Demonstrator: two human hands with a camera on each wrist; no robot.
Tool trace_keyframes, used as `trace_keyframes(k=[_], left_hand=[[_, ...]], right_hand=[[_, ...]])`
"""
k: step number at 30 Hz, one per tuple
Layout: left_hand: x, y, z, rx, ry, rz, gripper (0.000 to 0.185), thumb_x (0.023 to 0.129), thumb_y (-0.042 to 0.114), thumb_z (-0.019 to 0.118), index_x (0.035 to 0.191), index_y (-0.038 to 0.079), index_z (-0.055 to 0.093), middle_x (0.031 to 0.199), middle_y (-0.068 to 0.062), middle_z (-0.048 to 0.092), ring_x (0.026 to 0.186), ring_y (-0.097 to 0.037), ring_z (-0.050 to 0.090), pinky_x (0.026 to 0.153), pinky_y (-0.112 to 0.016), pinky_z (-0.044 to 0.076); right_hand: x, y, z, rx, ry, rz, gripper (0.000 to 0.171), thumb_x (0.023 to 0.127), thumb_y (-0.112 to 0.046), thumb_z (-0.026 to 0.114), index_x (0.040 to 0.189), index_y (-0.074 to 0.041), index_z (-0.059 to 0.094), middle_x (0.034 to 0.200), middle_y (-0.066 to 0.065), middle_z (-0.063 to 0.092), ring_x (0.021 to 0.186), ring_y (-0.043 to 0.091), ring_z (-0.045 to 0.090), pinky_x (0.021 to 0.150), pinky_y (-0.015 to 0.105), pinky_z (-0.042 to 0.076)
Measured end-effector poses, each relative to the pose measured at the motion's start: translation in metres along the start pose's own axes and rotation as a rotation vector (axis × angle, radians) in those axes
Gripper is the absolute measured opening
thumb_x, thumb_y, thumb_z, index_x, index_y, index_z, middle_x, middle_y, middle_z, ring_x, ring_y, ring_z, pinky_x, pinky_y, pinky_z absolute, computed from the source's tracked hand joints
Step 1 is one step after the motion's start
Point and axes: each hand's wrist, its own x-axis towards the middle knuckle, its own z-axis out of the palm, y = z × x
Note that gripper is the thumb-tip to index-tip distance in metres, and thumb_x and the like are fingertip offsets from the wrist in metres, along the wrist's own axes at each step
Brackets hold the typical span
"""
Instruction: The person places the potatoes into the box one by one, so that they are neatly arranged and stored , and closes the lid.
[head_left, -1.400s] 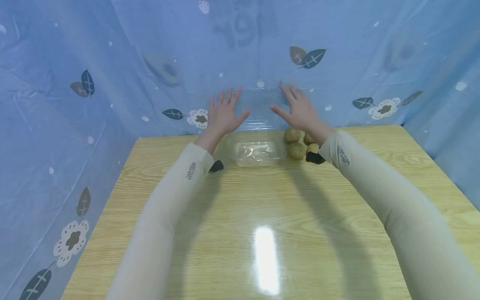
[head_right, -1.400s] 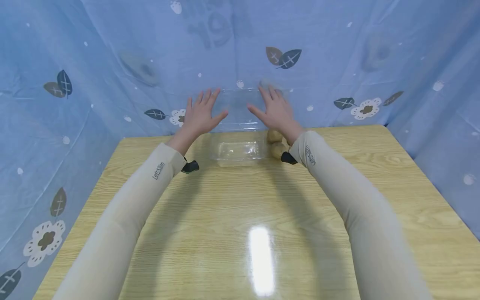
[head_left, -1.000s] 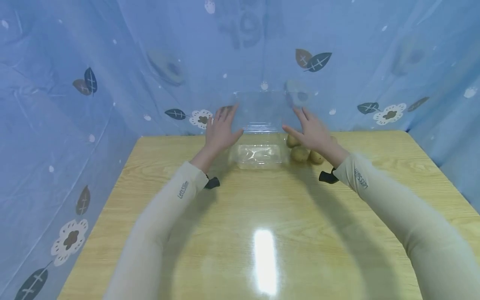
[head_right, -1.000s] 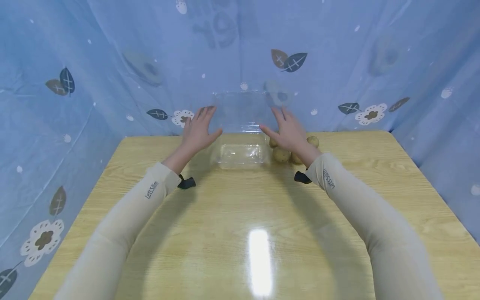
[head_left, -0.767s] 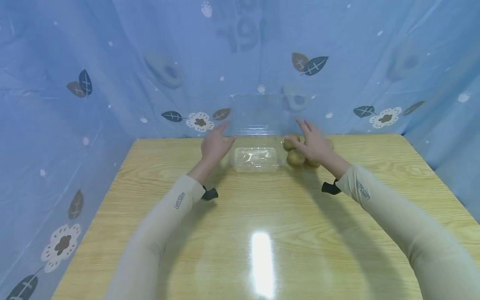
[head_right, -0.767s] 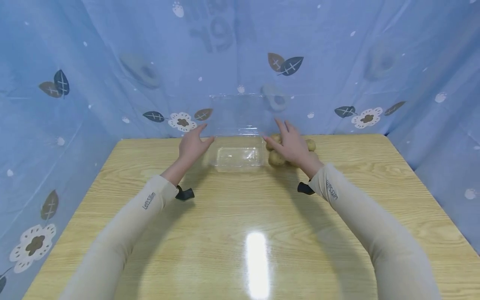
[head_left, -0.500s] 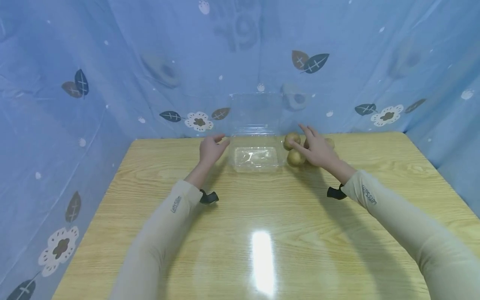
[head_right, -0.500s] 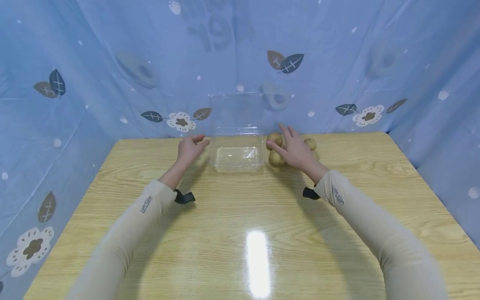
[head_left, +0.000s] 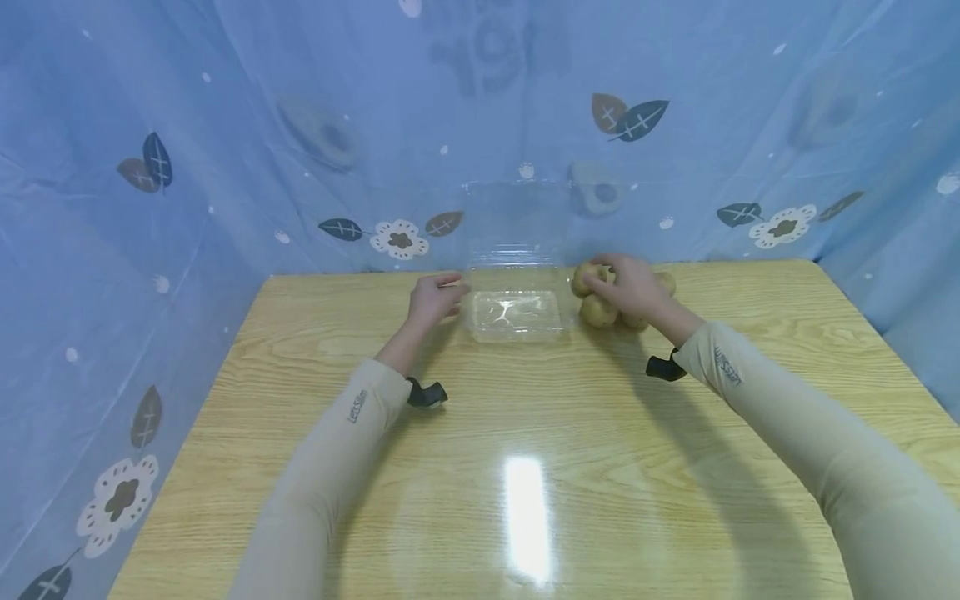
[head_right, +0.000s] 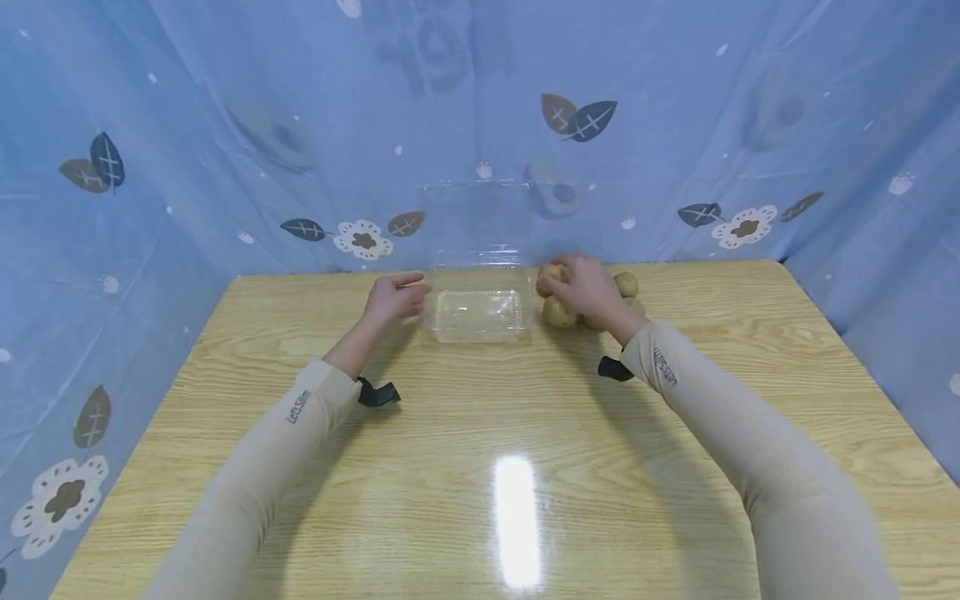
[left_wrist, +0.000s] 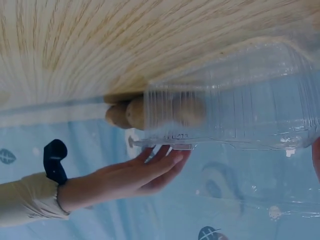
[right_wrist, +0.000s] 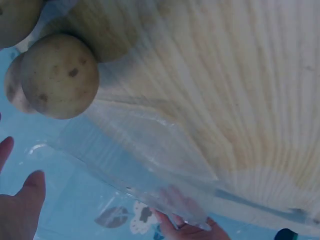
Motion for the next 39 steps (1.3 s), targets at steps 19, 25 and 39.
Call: trace_keyframes(k=[19,25,39], left_hand=[[0.013,-0.005,0.014,-0.209,0.079,-0.076,0.035,0.082,0.017,0.065,0.116,0.012,0.062,0.110,-0.010,0.063,0.084,-0.016,0.061,0.068,-0.021,0.056],[0.013,-0.013,0.017,-0.310,0.085,-0.137,0.031,0.082,0.017,0.066,0.113,0.014,0.063,0.107,-0.005,0.061,0.084,-0.012,0.057,0.064,-0.019,0.054],[0.012,-0.014,0.018,-0.358,0.130,-0.177,0.031,0.081,0.019,0.067,0.111,0.015,0.063,0.087,0.005,0.061,0.087,-0.013,0.059,0.060,-0.016,0.053]], right_hand=[[0.025,0.004,0.004,-0.030,-0.041,0.089,0.047,0.081,-0.016,0.064,0.118,0.008,0.049,0.113,0.029,0.055,0.104,0.042,0.051,0.092,0.052,0.042],[0.026,0.007,0.011,0.006,-0.066,0.091,0.051,0.081,-0.015,0.065,0.122,0.009,0.046,0.118,0.030,0.052,0.110,0.043,0.048,0.098,0.052,0.039],[0.032,0.011,0.018,-0.021,-0.065,0.090,0.058,0.077,-0.018,0.070,0.124,0.007,0.044,0.118,0.028,0.052,0.108,0.042,0.049,0.095,0.052,0.041]])
